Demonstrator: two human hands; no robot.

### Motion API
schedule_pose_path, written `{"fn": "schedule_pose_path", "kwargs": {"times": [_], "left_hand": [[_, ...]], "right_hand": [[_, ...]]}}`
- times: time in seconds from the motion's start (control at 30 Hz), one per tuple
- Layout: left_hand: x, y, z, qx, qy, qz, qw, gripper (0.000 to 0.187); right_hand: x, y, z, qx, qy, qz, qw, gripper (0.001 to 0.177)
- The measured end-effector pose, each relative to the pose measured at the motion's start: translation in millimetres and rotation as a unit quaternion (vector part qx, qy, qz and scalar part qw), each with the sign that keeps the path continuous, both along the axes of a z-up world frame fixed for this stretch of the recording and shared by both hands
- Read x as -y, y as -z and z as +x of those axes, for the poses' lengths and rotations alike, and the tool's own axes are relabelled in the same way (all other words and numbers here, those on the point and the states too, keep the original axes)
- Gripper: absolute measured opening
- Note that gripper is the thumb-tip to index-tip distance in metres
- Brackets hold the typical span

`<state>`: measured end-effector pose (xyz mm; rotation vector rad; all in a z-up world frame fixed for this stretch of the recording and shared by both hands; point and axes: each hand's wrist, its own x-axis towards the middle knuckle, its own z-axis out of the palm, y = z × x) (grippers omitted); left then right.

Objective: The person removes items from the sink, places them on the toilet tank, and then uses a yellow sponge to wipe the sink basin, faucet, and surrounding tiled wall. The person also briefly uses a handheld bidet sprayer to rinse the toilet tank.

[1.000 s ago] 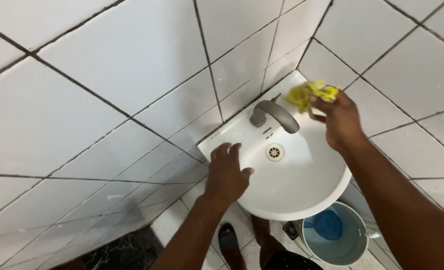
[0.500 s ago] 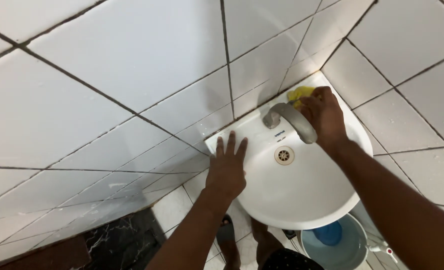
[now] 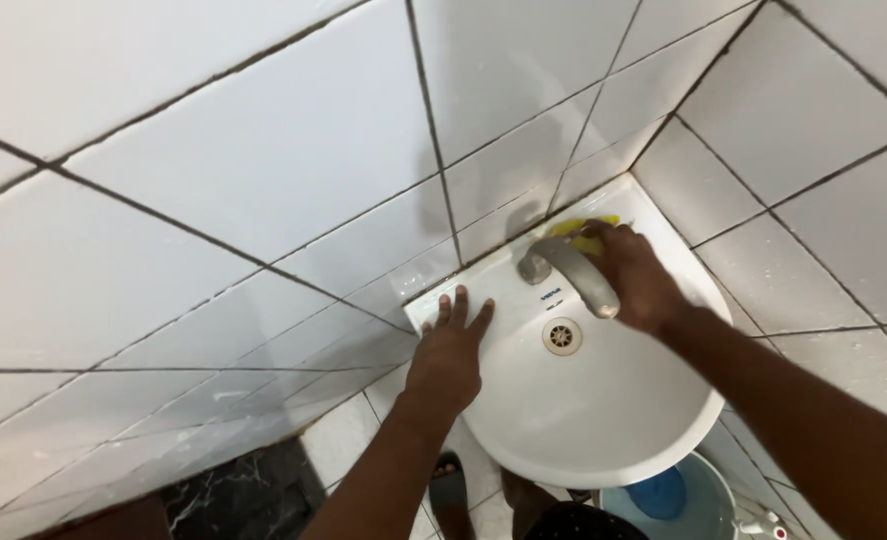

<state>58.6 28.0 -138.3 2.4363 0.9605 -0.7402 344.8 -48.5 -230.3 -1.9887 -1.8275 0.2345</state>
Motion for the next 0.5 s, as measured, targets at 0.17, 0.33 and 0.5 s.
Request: {"fn": "schedule_pose_path", "kwargs": {"times": [0.17, 0.33, 0.5], "left_hand": [[-2.4, 3.7, -6.2, 0.031, -0.017, -0.019, 0.999, 0.085], [-1.4, 1.8, -3.6, 0.033, -0.03, -0.028, 0.999, 0.085], [0.2, -3.7, -5.7, 0.034, -0.054, -0.048, 0.997, 0.086]], "right_hand": [[-9.6, 26.8, 42.7, 0.172, 0.122, 0.118, 0.97, 0.032], [-12.9, 33.8, -4.8, 0.093, 0.067, 0.072, 0.991, 0.041], [-9.1, 2.9, 14.9, 0.131, -0.003, 0.038, 0.991, 0.037]]}}
